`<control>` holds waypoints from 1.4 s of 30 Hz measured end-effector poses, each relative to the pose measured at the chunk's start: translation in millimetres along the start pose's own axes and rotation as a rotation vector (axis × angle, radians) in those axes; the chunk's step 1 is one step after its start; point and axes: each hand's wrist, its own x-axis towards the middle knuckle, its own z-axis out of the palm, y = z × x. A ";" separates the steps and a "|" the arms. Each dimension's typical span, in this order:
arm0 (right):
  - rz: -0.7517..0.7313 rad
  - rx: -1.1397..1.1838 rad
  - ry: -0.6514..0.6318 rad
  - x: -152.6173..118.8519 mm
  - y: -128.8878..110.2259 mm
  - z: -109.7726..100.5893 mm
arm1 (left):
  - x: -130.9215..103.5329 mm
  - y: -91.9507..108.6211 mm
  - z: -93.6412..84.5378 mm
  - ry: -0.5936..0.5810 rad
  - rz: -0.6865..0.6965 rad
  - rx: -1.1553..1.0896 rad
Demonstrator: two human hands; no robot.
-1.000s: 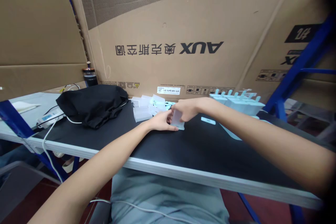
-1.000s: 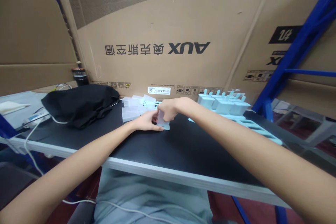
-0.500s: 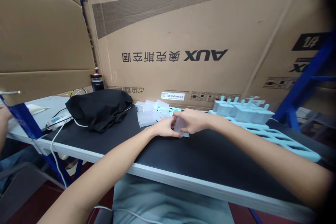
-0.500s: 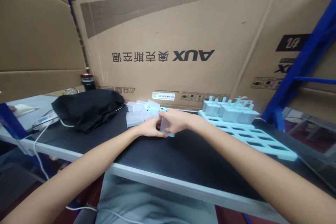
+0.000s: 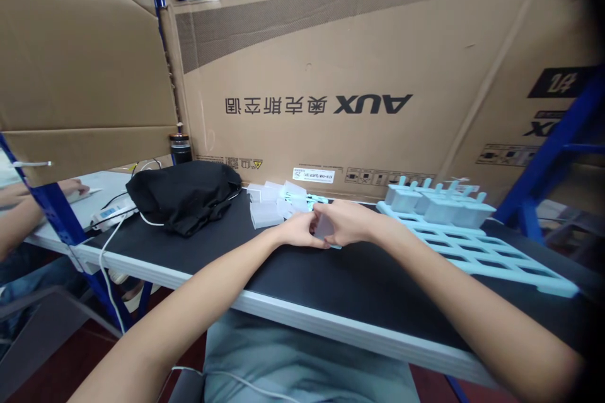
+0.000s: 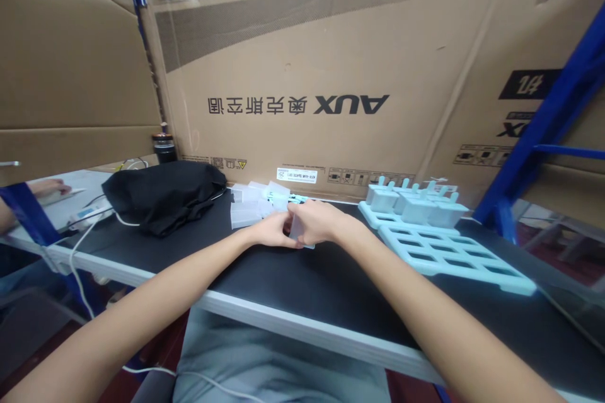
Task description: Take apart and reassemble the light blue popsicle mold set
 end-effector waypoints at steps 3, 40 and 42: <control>-0.029 0.020 0.008 1.1 3.2 0.9 | 0.9 -1.4 0.7 -0.009 0.012 -0.024; -0.006 0.015 -0.049 -18.1 10.2 -14.2 | 2.4 -5.5 1.3 -0.106 0.068 -0.261; 0.000 0.014 -0.024 -18.3 13.9 -13.6 | 2.0 -4.9 1.3 -0.097 0.046 -0.259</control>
